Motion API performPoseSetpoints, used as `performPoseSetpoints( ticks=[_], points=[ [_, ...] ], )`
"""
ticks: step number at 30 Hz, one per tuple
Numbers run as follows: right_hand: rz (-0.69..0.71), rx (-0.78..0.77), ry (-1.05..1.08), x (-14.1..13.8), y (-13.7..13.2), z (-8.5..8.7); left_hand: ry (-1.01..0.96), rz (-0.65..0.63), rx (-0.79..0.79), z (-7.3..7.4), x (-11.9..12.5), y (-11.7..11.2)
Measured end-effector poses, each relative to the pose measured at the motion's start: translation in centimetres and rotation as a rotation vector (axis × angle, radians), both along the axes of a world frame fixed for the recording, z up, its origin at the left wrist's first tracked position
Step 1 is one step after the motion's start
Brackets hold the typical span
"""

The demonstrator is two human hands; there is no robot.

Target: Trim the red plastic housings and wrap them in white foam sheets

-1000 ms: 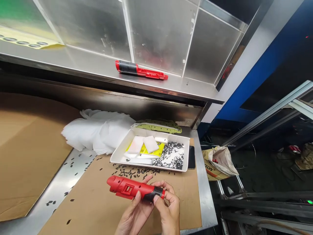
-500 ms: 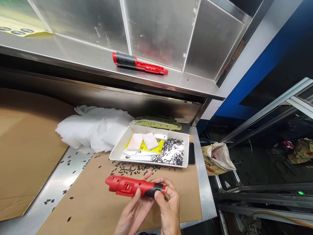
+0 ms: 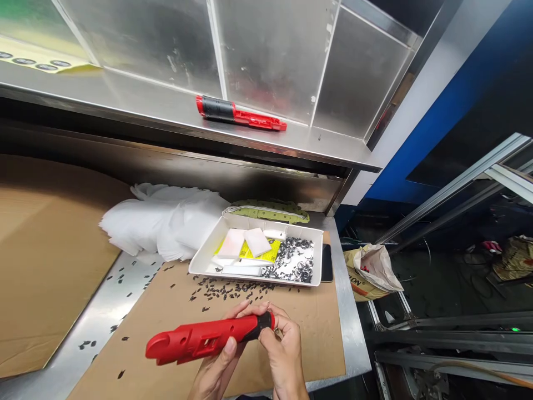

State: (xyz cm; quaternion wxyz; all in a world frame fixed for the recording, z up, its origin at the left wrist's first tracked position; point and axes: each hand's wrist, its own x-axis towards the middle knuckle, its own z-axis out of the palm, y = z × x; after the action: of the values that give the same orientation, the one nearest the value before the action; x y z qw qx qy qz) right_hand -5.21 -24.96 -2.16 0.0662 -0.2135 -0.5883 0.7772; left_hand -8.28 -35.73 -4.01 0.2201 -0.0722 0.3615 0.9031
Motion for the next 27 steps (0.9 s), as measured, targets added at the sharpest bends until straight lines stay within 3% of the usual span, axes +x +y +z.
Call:
performPoseSetpoints(
  ticks=[6,10,13,18,24,27],
  points=[
    [0.044,0.047,0.021,0.1,0.0,0.6,-0.083,-0.062,0.141,1.1,-0.7,0.3],
    [-0.006,0.074,0.017,0.4,0.3,0.6,-0.151,-0.084,0.229,0.8,-1.3,-0.1],
    [-0.1,0.207,-0.021,0.7,0.8,0.4,-0.201,-0.072,0.279,0.1,-2.2,-0.5],
    [-0.119,0.409,-0.002,1.2,0.3,0.8,-0.251,-0.086,0.328,-0.1,-2.8,-0.6],
    [-0.029,0.241,0.09,1.4,-2.1,0.8,-0.235,-0.129,0.263,0.1,-2.4,0.3],
    [0.034,0.272,0.081,1.4,-1.5,0.4,-0.175,-0.115,0.165,0.4,-2.8,-0.1]
  ],
)
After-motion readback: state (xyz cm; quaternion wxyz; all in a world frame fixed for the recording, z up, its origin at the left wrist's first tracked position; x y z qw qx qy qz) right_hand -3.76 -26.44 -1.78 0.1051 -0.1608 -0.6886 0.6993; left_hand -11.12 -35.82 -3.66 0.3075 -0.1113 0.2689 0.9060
